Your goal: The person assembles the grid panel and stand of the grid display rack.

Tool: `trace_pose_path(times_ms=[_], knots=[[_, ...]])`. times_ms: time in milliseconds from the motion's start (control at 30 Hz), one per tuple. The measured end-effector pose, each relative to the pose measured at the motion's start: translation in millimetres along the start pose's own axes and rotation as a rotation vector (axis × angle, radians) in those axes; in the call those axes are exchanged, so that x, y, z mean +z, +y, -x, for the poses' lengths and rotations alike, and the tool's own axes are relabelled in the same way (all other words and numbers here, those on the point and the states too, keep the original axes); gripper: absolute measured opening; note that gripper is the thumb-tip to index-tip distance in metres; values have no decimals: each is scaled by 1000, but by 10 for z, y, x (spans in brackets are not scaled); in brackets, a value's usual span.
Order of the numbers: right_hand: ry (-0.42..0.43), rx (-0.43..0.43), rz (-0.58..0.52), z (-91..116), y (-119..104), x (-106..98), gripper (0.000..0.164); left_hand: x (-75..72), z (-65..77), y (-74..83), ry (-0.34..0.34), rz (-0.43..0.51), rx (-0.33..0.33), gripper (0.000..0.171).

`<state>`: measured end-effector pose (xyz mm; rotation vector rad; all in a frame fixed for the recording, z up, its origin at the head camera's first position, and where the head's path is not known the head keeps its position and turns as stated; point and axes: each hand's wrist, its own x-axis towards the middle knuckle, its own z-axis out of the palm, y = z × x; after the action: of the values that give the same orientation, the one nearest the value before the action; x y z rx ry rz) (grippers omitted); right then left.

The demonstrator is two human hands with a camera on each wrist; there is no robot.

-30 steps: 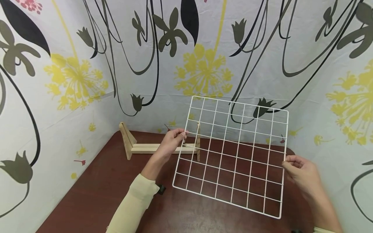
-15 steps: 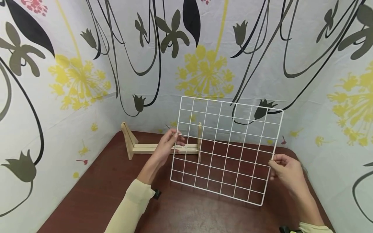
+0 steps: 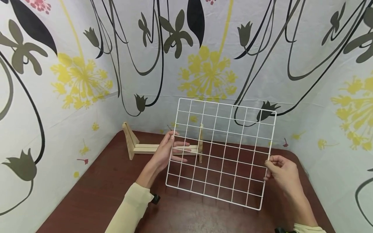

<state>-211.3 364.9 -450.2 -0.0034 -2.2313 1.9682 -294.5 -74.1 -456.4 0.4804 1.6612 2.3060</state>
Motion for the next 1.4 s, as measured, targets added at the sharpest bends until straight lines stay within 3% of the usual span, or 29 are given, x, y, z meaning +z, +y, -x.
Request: trace_pose_path(times_ms=[167,333,500,667,800,900,1067,1200,1400], knots=[[24,-5,-33,-5,33,56,15,9,-21,-60,91,-39,40,34],[100,-39,-76,-15,34,168,8,55,-33,-106,189,-68,140,41],[172,-64,-76,-1,-2,322,11,74,-33,-126,280,-59,219,41],[265,-53,130,33,-68,447,10,58,-37,-145,340,-67,242,38],[361,-86,292,71,-113,552,20,56,-39,-142,353,-73,260,32],[444,-211,418,97,-107,635,35,60,-42,-139,348,-73,271,34],[564,-523,684,134,-93,801,65,84,-50,-135,319,-60,270,42],[563,-703,711,154,-143,965,72,117,-53,-128,307,-45,268,38],[541,-1010,741,187,-340,1316,70,174,-54,-102,308,-3,262,28]])
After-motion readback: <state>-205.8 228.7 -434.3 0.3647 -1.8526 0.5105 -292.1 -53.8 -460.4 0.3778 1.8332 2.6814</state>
